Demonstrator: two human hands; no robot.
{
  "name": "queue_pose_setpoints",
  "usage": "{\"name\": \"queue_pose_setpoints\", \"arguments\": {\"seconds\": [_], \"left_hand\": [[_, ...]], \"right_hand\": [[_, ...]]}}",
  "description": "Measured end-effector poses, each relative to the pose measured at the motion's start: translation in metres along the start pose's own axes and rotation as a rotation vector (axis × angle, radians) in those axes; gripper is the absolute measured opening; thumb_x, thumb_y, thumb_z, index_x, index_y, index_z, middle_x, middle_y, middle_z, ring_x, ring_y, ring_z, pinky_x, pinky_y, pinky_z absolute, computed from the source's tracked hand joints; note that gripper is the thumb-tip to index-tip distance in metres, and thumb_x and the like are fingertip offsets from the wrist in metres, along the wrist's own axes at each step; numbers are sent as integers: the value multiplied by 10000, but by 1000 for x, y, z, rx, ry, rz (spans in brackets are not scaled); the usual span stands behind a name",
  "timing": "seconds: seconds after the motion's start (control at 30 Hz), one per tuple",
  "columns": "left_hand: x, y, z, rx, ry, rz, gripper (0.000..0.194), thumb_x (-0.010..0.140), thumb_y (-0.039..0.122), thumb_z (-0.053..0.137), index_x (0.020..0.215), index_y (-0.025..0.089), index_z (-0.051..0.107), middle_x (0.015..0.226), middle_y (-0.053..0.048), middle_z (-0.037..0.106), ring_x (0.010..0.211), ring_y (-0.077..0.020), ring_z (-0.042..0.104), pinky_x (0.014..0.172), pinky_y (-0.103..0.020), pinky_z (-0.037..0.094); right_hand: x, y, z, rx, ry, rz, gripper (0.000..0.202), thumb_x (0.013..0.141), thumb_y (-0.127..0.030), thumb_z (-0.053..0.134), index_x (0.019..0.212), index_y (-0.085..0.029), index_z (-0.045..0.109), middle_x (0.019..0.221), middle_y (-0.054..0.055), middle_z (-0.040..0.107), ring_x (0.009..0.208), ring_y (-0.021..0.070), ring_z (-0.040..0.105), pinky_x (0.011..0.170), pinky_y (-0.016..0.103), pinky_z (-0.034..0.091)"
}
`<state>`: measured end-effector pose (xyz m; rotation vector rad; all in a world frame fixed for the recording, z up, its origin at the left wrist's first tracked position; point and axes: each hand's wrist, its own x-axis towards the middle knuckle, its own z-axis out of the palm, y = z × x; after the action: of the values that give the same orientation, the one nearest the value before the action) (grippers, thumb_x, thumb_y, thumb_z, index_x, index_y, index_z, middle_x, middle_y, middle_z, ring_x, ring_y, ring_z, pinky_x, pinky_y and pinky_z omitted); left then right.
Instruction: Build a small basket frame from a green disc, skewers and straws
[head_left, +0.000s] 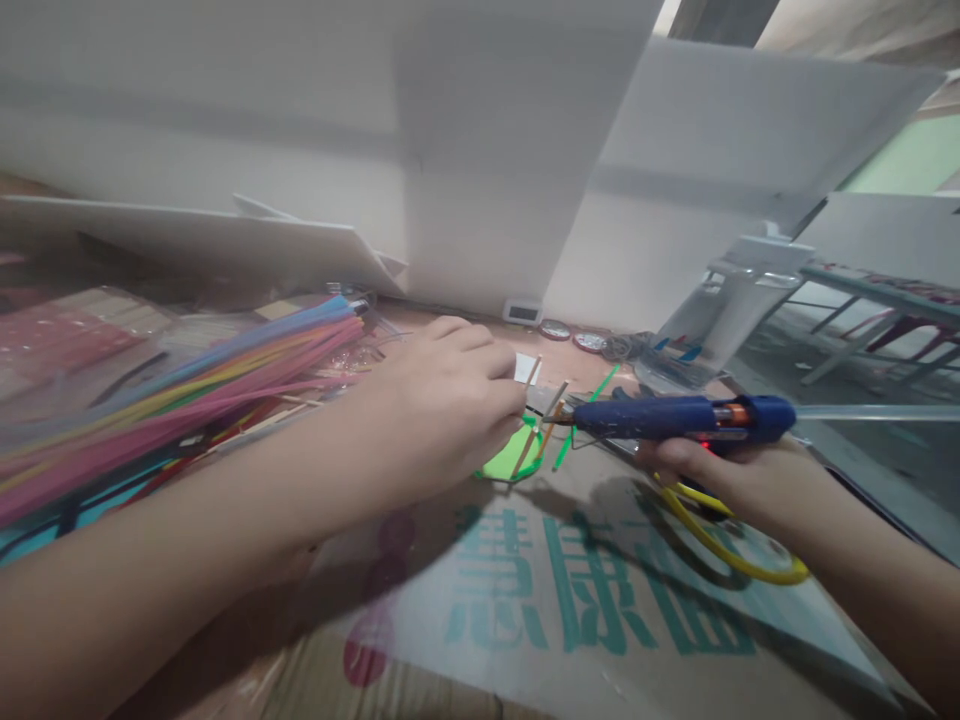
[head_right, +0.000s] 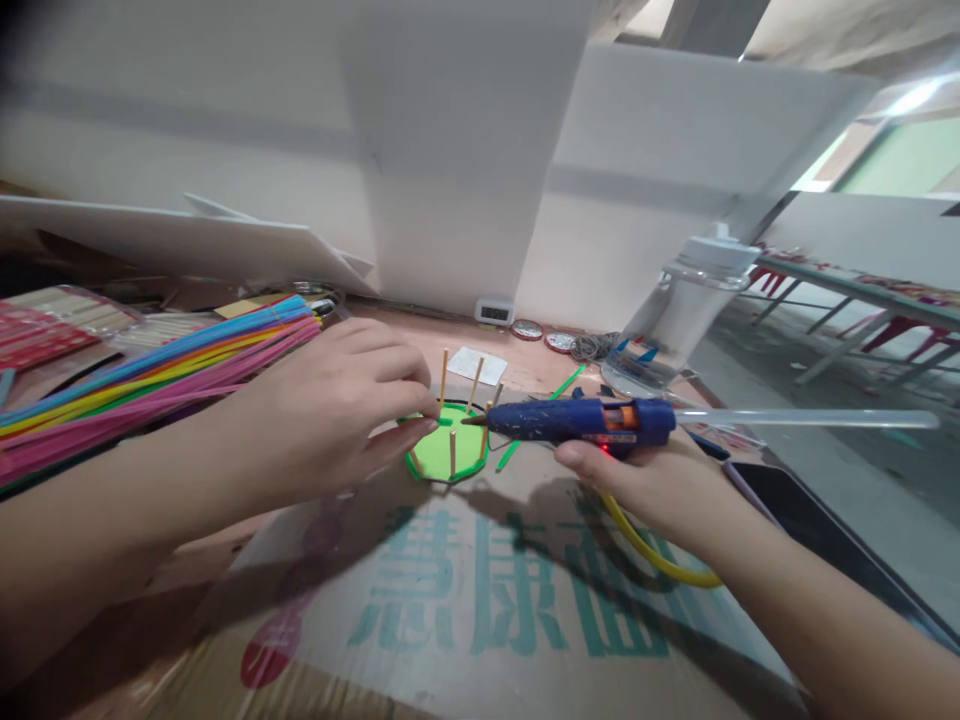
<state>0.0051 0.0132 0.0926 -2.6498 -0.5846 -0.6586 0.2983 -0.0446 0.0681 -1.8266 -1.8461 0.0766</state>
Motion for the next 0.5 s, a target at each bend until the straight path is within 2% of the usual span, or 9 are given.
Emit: {"name": "queue_pose_setpoints", "arguments": {"seconds": [0.13, 0.33, 0.5], "left_hand": [[-1, -1, -1, -19, -1, 3, 209, 959, 268, 559, 842, 194, 716, 885, -53, 669, 859, -225, 563, 797, -369, 390], [0, 0, -1, -30, -20, 0, 234, 973, 276, 538, 846, 188, 713, 908, -63, 675, 872, -228, 576, 817, -380, 401], [1, -1, -2, -28, -23, 16, 249, 967, 279, 539, 823, 186, 720, 876, -64, 665, 856, -228, 573, 792, -381, 404]], "right_hand": [[4, -3, -2, 140, -198, 62, 554, 792, -731, 450, 528, -277, 627, 634, 28, 709, 641, 265, 678, 643, 378, 537], [6, -5, -1, 227, -222, 17, 632, 859, -752, 393, 554, -255, 637, 666, 39, 702, 675, 251, 650, 729, 391, 508], [7, 0, 10, 721, -134, 61, 504, 796, -729, 605, 733, -237, 697, 722, 61, 730, 688, 244, 692, 713, 365, 582]]}}
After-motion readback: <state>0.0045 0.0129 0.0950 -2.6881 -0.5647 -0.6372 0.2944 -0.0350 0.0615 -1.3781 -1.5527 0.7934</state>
